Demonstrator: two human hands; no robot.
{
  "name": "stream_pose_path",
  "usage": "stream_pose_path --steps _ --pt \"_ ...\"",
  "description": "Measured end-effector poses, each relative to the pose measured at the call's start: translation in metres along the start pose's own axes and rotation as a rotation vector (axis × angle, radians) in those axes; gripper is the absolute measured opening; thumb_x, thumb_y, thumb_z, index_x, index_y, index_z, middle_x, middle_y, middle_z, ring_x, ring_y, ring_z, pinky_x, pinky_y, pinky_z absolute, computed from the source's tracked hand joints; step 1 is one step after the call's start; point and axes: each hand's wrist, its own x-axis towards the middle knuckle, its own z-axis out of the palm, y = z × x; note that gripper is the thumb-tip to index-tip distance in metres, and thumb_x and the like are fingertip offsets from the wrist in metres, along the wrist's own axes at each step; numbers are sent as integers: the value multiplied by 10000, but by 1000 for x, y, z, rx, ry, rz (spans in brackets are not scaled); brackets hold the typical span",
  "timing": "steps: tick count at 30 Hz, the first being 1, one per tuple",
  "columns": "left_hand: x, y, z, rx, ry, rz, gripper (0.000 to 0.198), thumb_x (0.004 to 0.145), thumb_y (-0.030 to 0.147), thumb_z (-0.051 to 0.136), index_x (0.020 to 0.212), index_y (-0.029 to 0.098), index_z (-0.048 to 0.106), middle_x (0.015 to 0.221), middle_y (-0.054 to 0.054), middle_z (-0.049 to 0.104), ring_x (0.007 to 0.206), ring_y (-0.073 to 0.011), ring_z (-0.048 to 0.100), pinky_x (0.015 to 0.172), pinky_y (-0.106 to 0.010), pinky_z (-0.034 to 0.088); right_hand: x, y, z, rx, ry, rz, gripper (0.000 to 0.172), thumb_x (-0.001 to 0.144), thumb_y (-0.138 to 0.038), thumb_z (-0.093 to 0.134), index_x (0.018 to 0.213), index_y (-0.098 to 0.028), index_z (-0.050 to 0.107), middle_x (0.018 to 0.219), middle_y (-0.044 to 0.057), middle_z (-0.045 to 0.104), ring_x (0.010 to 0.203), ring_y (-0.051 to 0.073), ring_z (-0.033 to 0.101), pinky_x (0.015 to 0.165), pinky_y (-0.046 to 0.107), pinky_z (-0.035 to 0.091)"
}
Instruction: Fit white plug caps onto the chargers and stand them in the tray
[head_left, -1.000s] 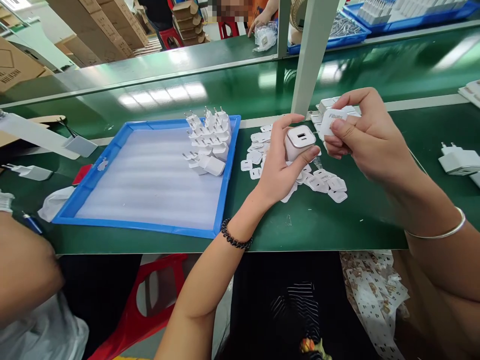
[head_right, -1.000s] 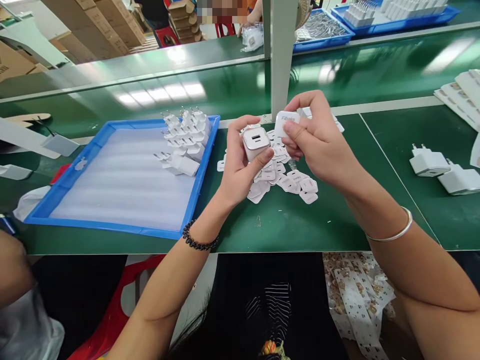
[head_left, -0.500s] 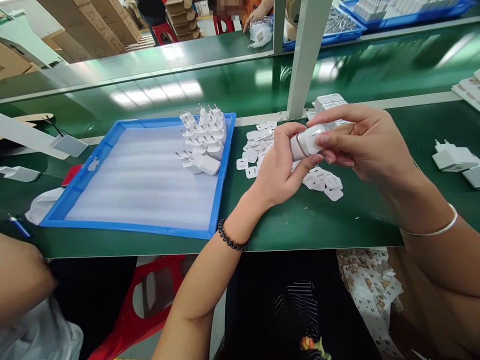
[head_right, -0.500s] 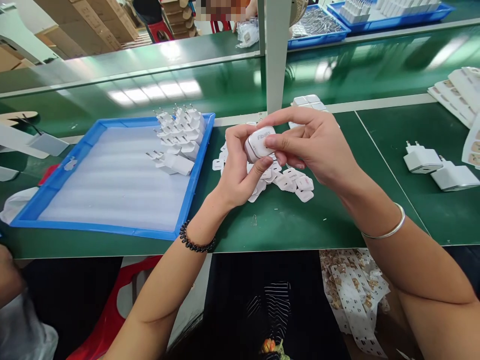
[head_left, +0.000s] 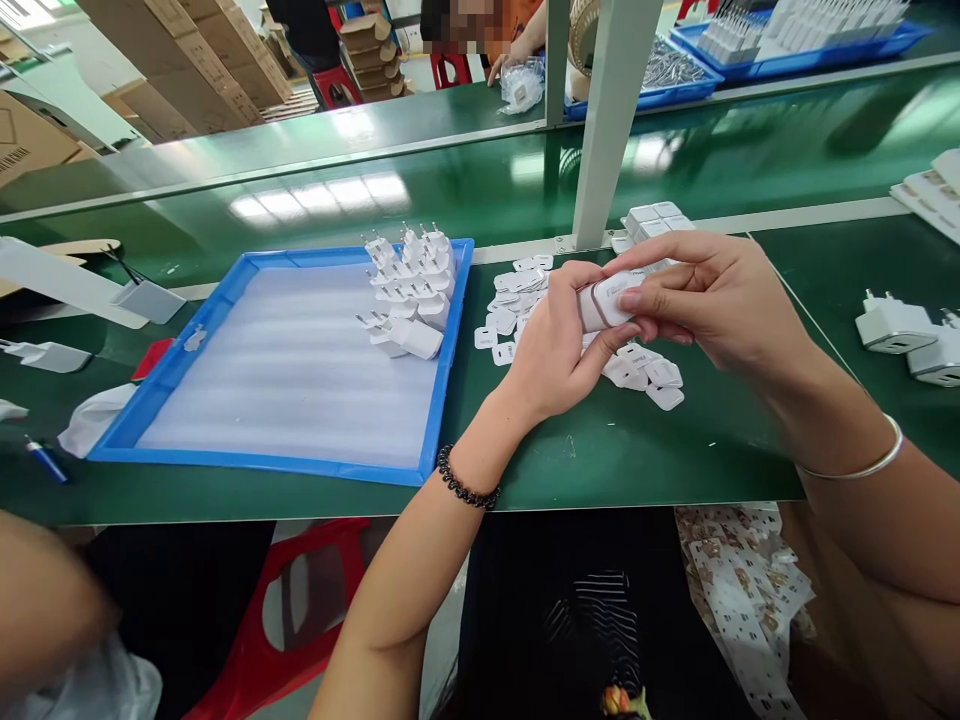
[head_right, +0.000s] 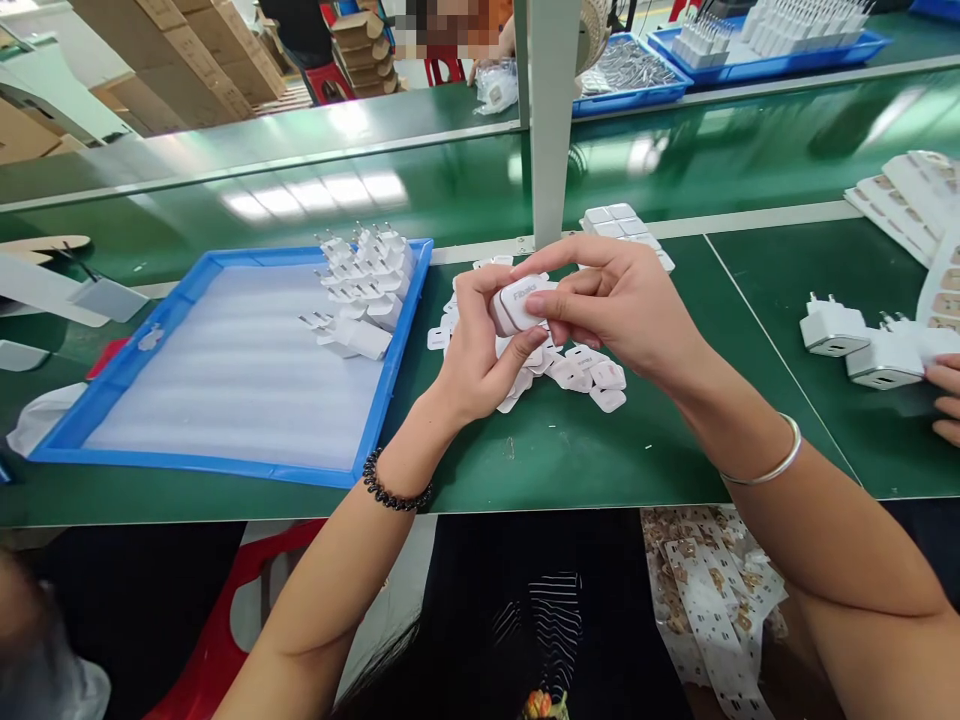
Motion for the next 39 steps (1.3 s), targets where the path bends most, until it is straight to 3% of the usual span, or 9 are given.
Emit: stream_pose_path --steps 11,21,29,36,39 --pt "2 -1 -1 19 0 44 473 1012 655 344 1260 253 354 1219 -110 565 1133 -283 620 986 -500 507 2 1 0 37 -23 73 297 793 -362 851 1044 -302 702 519 -62 565 471 132 524 398 266 308" --pt "2 -12 4 -8 35 225 398 1032 528 436 1290 242 336 1215 -94 534 1106 -260 600 925 -441 487 3 5 -4 109 -95 66 254 795 -329 844 992 -272 695 504 -81 621 371 78 410 366 248 314" --pt "3 -13 5 -3 70 284 371 1028 458 488 1278 223 349 1180 -103 541 1111 -257 597 890 -414 505 4 3 -4 141 -123 74 246 790 -294 838 974 -257 679 502 -81 638 350 81 451 344 244 323" --pt "4 -10 4 9 85 280 359 1020 441 507 1261 220 360 1144 -90 540 1075 -241 593 873 -414 507 4 2 -2 68 -89 101 258 787 -275 841 976 -244 667 388 -130 436 336 54 347 340 207 191" --pt "6 -4 2 -46 122 260 314 1010 413 530 1222 211 419 1070 -71 569 948 -196 598 818 -380 519 2 0 2 160 -127 103 265 834 -335 803 1023 -244 642 449 -98 525 381 78 429 366 210 279"
